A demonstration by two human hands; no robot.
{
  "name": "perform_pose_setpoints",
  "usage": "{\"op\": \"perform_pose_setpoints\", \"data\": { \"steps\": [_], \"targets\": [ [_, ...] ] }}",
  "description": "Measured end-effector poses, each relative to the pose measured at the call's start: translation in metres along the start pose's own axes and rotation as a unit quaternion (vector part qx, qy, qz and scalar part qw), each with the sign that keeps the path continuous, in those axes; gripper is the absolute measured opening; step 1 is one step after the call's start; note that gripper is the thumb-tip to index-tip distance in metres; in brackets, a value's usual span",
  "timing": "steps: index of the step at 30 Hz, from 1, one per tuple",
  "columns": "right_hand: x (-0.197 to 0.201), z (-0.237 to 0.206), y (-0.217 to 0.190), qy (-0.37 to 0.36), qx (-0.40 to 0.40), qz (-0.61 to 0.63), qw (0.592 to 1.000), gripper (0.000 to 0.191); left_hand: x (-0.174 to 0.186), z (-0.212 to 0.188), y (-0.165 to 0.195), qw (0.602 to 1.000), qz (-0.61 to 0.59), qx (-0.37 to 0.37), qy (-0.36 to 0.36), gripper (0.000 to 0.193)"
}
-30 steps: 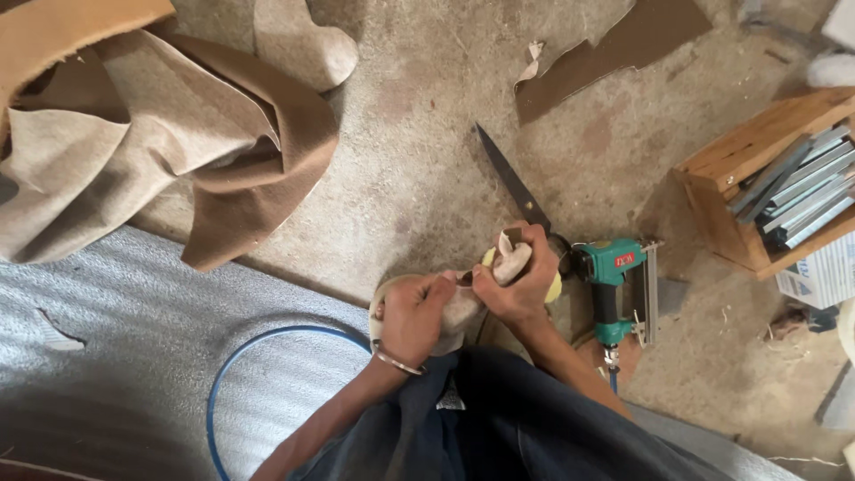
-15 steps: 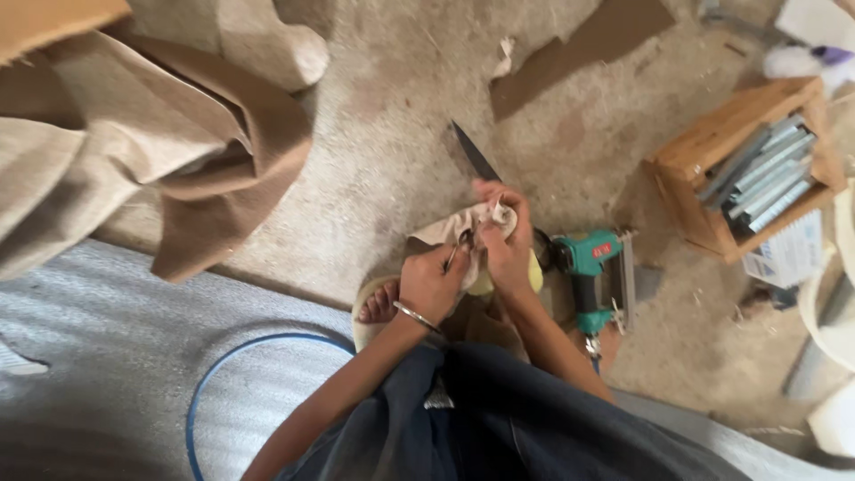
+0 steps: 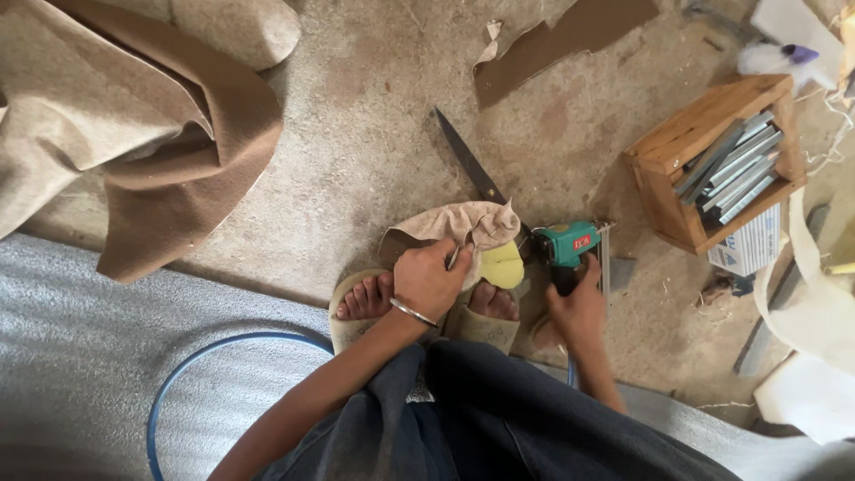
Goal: The person wraps a beige fabric around a yellow foam heart, secures it with a pneumatic staple gun, and trims excess fabric with scissors. The person then cuts a brown fabric piece using the foam heart as a template and staples the brown fabric to the foam.
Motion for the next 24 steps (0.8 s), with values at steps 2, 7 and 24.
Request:
{"op": "perform_pose_setpoints", "data": {
  "steps": [2,7,24],
  "targets": [
    [0.025,0.006,-0.012,0.008,0.019,0.006,1.000,0.074,-0.003,0.000,-0.002,1.000,0.010,0.013,-0.009,0.035],
    [0.073,-0.033,-0.045,-0.140,0.022,0.079,0.987,0.040,-0.006,0.001,-0.006,1.000,-0.024,0.018,0.007,0.026],
    [0.087,-0.032,-0.122,-0.339,0.173,-0.016,0.924,0.025,-0.006,0.000,-0.008,1.000,0.026,0.004,-0.016,0.020]
  ]
}}
Point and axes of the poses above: each hand's wrist, its own z-axis towards the middle knuckle, its own x-axis out of the back of the hand, y = z × x, the point moved 4 cm from there along z, towards the middle knuckle, and after that the axes turned 12 degrees about -y, right-handed, at the moved point
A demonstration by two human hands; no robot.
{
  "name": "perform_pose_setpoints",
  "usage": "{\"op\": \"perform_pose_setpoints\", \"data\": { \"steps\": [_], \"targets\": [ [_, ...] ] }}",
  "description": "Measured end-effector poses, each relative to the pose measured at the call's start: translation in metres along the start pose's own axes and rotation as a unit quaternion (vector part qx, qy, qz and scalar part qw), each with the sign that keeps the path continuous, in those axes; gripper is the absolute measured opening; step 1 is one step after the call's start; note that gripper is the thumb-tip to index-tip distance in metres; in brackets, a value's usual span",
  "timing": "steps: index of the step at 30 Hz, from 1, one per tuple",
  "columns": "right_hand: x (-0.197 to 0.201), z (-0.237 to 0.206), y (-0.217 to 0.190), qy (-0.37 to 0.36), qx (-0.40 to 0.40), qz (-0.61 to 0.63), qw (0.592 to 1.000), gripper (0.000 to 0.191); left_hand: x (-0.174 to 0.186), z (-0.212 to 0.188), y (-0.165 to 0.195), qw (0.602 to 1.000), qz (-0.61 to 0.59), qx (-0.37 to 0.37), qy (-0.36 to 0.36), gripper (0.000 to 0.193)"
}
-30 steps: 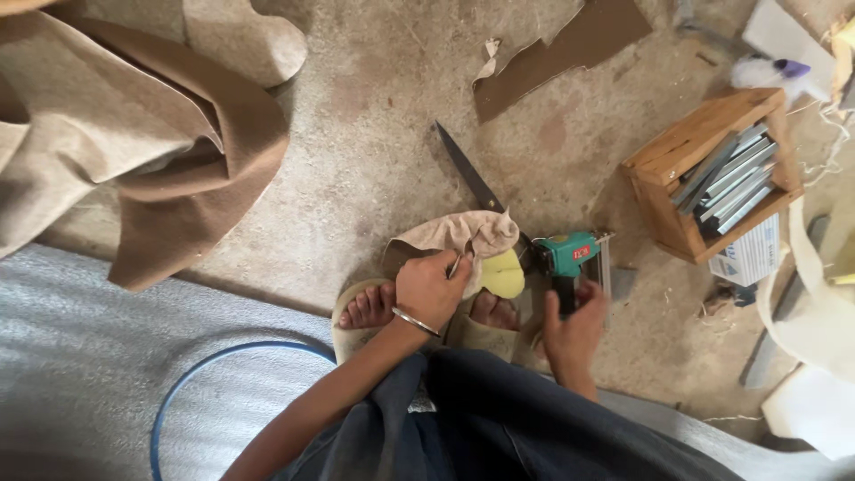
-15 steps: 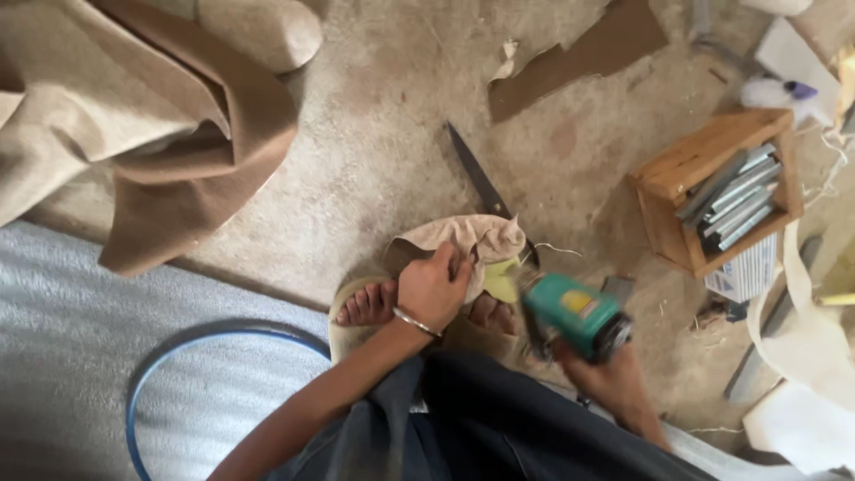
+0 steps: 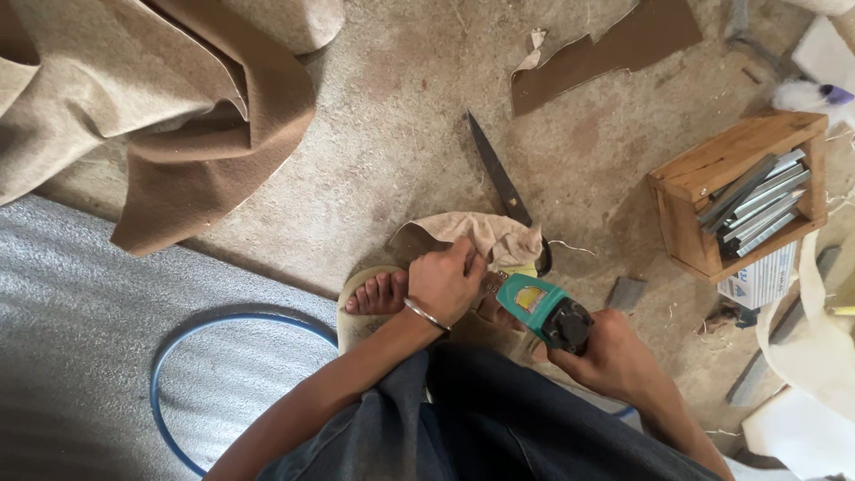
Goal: The person wraps a beige fabric around a yellow foam heart, secures it with a pneumatic staple gun, and trims excess fabric with scissors. The person then cuts a brown fabric piece using the foam heart as a template and staples the brown fabric to the foam.
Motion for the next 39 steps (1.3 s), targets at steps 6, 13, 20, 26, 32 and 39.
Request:
{"op": "perform_pose_setpoints", "data": {
  "steps": [6,13,20,26,32,39],
  "targets": [
    [0.003,-0.002,0.001,0.000,-0.019,-0.025,1.000,0.028,0.007,0.000,0.007,0.999,-0.029,-0.005,0.025,0.019],
    [0.007,-0.019,0.010,0.148,0.030,0.100,0.983,0.029,0.034,0.035,0.024,0.999,-0.028,0.010,0.030,0.025],
    [0.000,-0.026,0.019,0.151,0.047,0.119,0.980,0.031,0.029,0.070,0.033,0.991,-0.115,-0.065,0.012,0.023],
    [0.008,-0.026,0.021,0.124,0.022,0.129,0.984,0.033,0.016,0.067,0.039,0.996,-0.031,-0.077,-0.013,0.023],
    [0.022,-0.021,0.003,0.093,0.026,0.027,0.995,0.018,0.012,0.059,0.040,0.986,-0.028,-0.165,0.008,0.023],
    [0.035,-0.013,-0.020,0.010,-0.060,-0.073,0.995,0.029,-0.004,0.058,0.033,0.978,-0.028,-0.204,-0.015,0.024]
  ]
}}
Point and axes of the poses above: each hand's wrist, its own z-axis towards the middle knuckle, its own x-axis out of the back of the hand, y = z × x, the point moved 4 cm from there along z, towards the middle knuckle, and after that the axes turned 12 degrees about -y, right-handed, at the moved point
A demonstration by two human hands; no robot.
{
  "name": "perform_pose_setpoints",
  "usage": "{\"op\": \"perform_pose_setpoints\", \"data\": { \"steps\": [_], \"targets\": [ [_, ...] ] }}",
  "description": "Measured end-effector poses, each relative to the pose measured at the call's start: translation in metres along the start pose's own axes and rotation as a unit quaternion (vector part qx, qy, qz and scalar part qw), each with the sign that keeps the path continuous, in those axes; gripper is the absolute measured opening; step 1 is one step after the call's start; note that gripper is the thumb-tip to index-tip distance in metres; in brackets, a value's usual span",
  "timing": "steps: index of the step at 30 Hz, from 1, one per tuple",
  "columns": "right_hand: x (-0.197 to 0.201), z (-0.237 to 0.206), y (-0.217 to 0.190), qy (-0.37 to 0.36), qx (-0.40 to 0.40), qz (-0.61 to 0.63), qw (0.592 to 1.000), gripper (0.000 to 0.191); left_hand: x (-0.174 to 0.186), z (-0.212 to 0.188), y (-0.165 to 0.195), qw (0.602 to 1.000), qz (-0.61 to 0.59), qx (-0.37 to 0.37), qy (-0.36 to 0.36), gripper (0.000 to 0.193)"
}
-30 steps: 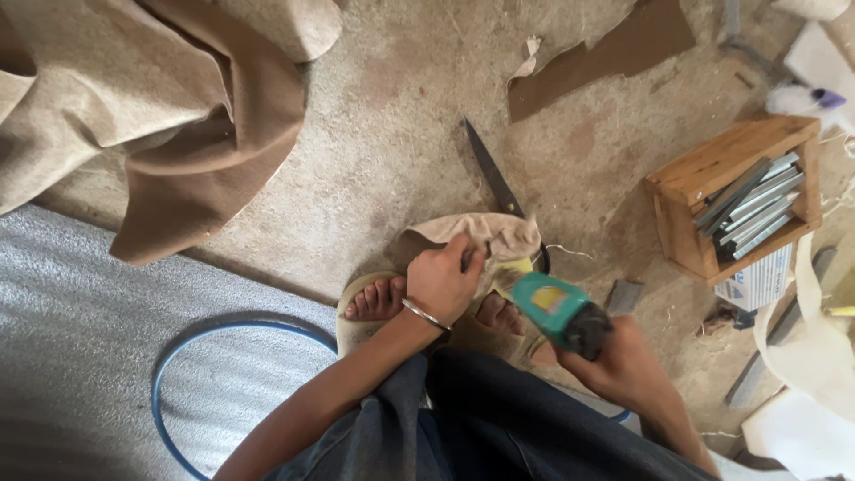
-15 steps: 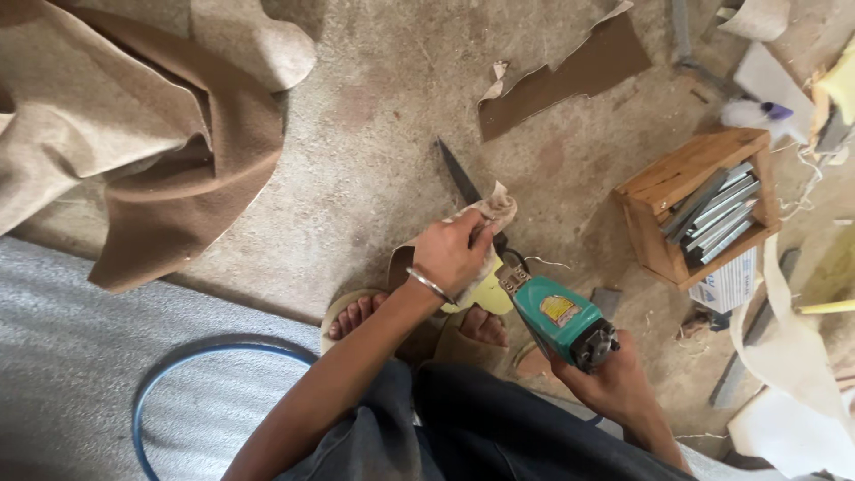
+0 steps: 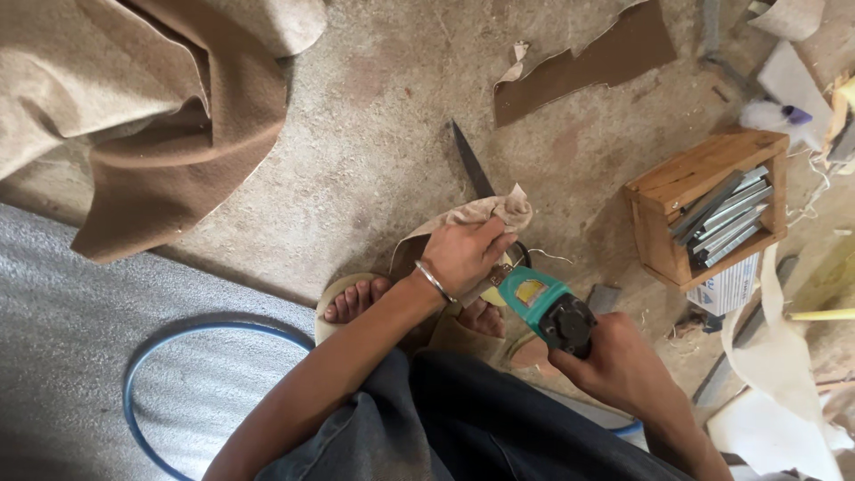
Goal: The person wraps a beige fabric around a yellow foam heart, secures it with a pneumatic staple gun, and trims excess fabric with scissors. The person then cuts a brown fabric piece using the foam heart as a template and staples the brown fabric to the foam.
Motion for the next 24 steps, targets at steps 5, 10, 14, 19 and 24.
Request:
{"op": "perform_pose_setpoints", "data": {
  "steps": [5,10,14,19,24],
  "targets": [
    [0.003,-0.002,-0.002,-0.010,-0.028,-0.012,0.999,0.029,-0.003,-0.003,0.002,1.000,-0.002,-0.005,0.009,0.025],
    [0.001,-0.011,0.011,0.054,-0.057,0.079,0.994,0.028,0.022,0.001,0.001,0.999,-0.021,0.013,0.029,0.021],
    [-0.007,0.000,0.017,0.159,-0.117,0.048,0.979,0.042,0.054,0.008,-0.020,0.984,-0.108,0.138,0.028,0.032],
    [-0.023,0.045,-0.008,0.309,-0.009,0.014,0.951,0.037,0.065,0.001,-0.022,0.978,-0.062,0.199,0.002,0.060],
    [-0.037,0.077,-0.044,0.349,0.018,-0.006,0.937,0.060,0.044,-0.026,-0.021,0.916,-0.167,0.360,-0.066,0.068]
  ]
}}
Point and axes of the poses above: each hand's wrist, its own z-axis towards the middle knuckle, its own x-axis out of the back of the hand, y = z × x, the point moved 4 cm from there along z, towards the middle knuckle, and after that the axes turned 12 degrees about -y, right-handed, at the moved point
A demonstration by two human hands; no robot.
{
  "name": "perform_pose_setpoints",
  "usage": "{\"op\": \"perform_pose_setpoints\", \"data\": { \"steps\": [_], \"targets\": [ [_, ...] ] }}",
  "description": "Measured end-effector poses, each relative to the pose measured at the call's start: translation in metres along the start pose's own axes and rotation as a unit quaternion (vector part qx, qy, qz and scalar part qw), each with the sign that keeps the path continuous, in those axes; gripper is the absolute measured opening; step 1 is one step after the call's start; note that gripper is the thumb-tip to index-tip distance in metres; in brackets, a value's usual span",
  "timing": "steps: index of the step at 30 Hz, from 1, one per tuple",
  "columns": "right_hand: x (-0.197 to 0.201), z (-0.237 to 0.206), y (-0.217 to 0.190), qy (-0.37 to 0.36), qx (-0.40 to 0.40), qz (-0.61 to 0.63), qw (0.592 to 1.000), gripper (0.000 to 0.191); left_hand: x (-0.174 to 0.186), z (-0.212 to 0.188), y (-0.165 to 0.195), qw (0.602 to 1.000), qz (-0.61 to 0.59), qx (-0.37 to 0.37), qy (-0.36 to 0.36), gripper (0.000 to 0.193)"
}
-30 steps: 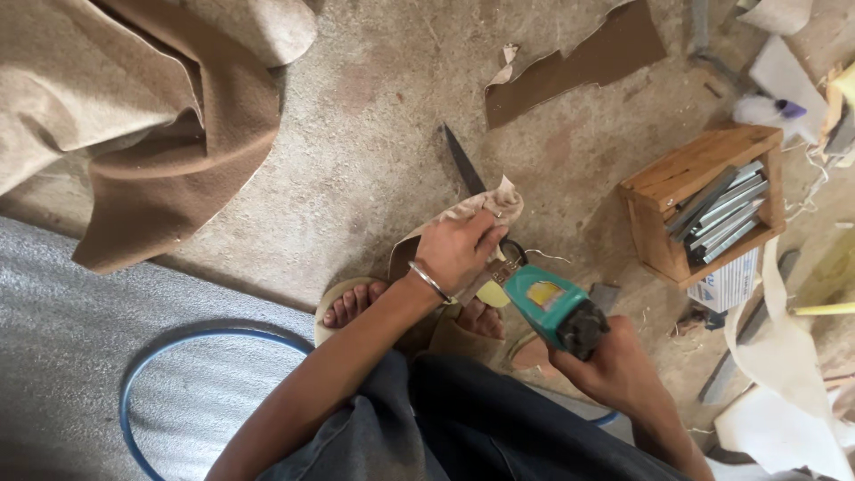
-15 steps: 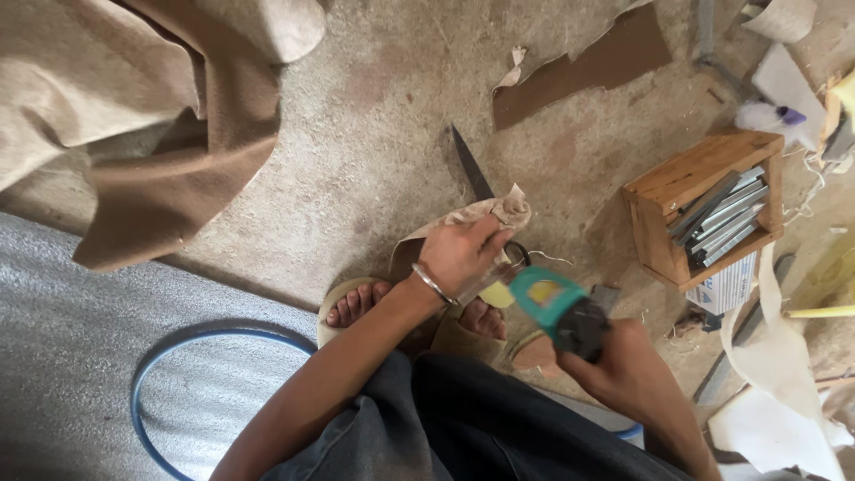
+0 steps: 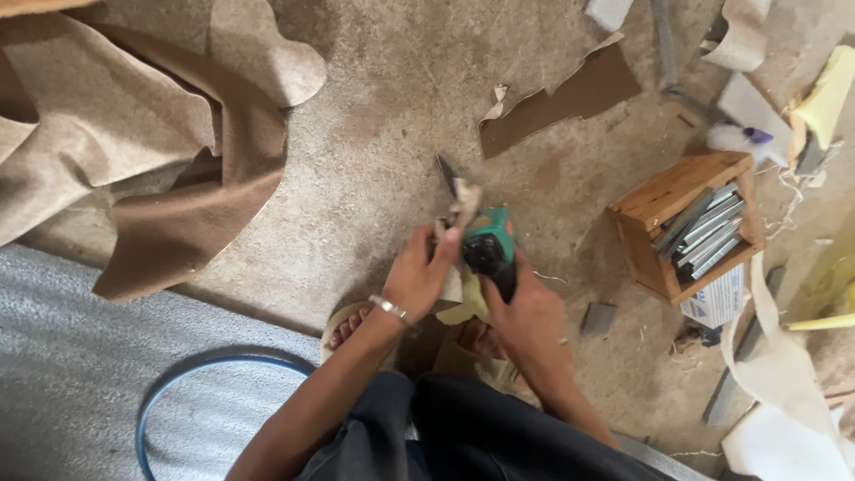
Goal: The person wraps a beige fabric around a yellow foam heart, secures it with a pneumatic staple gun, and trims excess fabric with scissors. The person then cuts a brown fabric piece using the foam heart as a template and staples the brown fabric to the foam.
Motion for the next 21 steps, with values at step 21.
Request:
{"op": "perform_pose_setpoints", "data": {
  "steps": [21],
  "targets": [
    [-0.004,0.048,0.003,-0.110,0.082,0.517,0.845,0.059,0.021,-0.050,0.008,0.931,-0.152,-0.214,-0.254,0.012]
  ]
}}
Point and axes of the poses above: each hand's wrist, its own z-axis towards the middle knuckle, its own x-axis out of the back of the hand, y = z × x, the point moved 4 cm from there along z, towards the middle knuckle, and after that the axes turned 12 degrees about -y, right-handed, at the moved point
